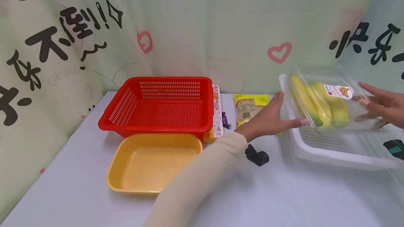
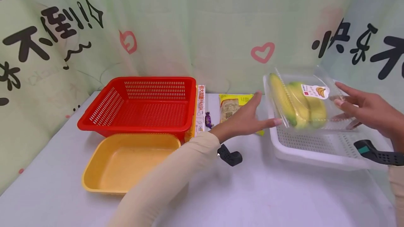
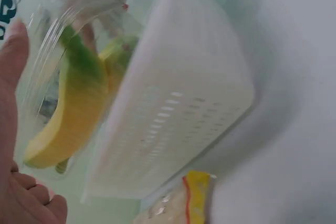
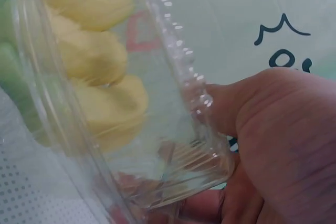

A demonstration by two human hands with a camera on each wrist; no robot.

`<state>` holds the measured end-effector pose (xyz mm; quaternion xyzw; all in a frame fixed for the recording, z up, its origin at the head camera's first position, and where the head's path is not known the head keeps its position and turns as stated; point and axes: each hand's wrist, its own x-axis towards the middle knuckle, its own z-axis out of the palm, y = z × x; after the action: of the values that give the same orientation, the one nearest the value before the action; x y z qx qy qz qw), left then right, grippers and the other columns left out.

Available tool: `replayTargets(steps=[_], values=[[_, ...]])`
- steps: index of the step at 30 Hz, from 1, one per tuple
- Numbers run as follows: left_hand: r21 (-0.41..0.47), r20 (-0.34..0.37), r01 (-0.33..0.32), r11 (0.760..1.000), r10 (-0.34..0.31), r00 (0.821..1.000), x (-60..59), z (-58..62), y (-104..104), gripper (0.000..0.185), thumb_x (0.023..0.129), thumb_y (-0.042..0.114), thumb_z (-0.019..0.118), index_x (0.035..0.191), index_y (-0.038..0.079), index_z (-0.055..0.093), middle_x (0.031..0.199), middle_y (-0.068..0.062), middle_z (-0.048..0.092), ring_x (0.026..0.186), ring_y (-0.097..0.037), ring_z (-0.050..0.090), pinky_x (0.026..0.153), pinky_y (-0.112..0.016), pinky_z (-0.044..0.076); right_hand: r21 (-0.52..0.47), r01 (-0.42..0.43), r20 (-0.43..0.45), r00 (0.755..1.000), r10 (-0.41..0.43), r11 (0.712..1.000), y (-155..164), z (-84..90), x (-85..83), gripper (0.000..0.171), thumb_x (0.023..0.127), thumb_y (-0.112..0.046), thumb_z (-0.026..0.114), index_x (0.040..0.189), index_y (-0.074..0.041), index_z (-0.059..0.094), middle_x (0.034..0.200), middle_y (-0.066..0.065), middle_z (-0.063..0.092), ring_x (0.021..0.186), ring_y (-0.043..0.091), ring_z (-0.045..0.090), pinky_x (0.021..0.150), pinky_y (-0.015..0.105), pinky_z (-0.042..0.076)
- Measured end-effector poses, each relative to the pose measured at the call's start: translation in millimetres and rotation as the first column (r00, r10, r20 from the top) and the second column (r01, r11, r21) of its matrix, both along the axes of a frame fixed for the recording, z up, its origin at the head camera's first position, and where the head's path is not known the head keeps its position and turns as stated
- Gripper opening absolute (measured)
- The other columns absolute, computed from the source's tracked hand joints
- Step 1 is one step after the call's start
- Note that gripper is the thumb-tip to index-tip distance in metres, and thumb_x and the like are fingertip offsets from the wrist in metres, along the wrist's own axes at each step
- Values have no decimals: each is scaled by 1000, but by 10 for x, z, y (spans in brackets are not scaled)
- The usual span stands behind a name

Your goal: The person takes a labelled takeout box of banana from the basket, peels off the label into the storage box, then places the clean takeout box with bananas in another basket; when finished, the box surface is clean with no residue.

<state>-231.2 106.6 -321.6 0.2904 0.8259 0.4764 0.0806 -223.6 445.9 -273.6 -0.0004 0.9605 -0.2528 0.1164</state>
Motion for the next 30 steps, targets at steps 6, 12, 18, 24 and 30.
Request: replayTargets(steps=[6,12,18,24,30], values=[[90,17,-89,992,88,996,-53,147,-228,99,84,57,68,156,33,3,157,21,6,141,2,14,110,-33,32,-26,-21,-111,994,18,999,-175,64,51,77,101,-49,41,147,-40,-20,139,45,28,97,53,61,62,50,56],[97,22,-129,987,128,992,-110,259,-466,101,83,62,64,157,32,2,158,21,6,143,-3,14,111,-39,30,26,-46,-153,987,49,999,-408,173,141,74,101,-47,43,148,-45,-14,137,43,34,101,57,55,61,50,56],[116,13,-168,979,168,986,-196,381,-709,104,81,62,67,157,32,2,159,15,12,143,-12,23,109,-43,34,22,-113,-202,973,115,993,-663,220,198,74,101,-36,51,155,-38,0,142,38,34,88,22,65,59,35,57],[168,-79,-52,984,66,995,-201,496,-931,108,79,49,76,154,41,-1,156,26,10,140,-4,26,108,-34,36,-7,-158,-230,961,153,987,-888,221,292,69,100,-32,55,154,-43,14,146,30,37,80,3,64,56,31,55],[212,-146,39,976,-8,989,-103,576,-1093,87,77,38,82,151,37,35,145,23,38,124,0,43,95,-23,46,-51,-220,-304,933,195,974,-1034,243,360,65,100,-22,57,154,-39,25,139,-15,46,79,4,66,53,29,52]])
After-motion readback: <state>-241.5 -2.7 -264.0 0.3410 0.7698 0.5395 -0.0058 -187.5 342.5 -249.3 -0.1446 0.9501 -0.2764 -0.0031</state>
